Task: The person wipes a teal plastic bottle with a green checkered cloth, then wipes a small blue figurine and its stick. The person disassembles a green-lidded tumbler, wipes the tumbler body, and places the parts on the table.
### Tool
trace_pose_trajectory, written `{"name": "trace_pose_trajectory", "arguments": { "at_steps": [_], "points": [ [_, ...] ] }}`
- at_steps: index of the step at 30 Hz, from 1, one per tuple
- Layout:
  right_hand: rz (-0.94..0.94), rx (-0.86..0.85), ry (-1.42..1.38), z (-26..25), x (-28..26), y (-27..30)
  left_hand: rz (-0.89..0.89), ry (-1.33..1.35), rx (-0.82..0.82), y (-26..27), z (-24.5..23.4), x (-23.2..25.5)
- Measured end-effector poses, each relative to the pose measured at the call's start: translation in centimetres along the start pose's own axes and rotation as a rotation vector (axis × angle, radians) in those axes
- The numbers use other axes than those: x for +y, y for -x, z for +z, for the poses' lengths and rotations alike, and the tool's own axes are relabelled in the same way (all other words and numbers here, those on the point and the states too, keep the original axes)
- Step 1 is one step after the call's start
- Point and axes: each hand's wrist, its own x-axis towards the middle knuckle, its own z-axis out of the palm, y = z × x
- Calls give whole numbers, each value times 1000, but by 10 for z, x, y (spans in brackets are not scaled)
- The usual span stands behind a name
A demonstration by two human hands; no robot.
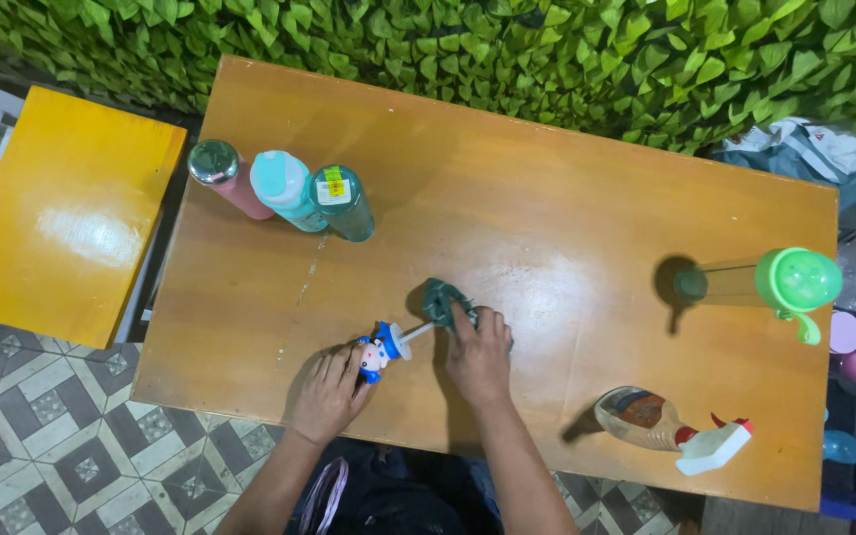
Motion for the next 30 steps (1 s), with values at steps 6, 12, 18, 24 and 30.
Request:
{"name": "trace_pose_trajectory", "arguments": {
  "at_steps": [6, 12, 18, 24, 30],
  "points": [
    [125, 181, 88, -2, 35, -17, -28, 46, 42, -1, -5, 2],
    [35, 334, -218, -22, 1, 31, -262, 241, 42, 0, -4, 16],
    [-349, -4, -147, -2, -72, 53, -219, 216, 132, 11, 11, 10],
    [-447, -141, -90, -1, -85, 37, -151, 177, 163, 10, 4, 7],
    [-385, -257, -27, -11, -88, 41, -77, 176, 97, 7, -6, 8]
  ]
}}
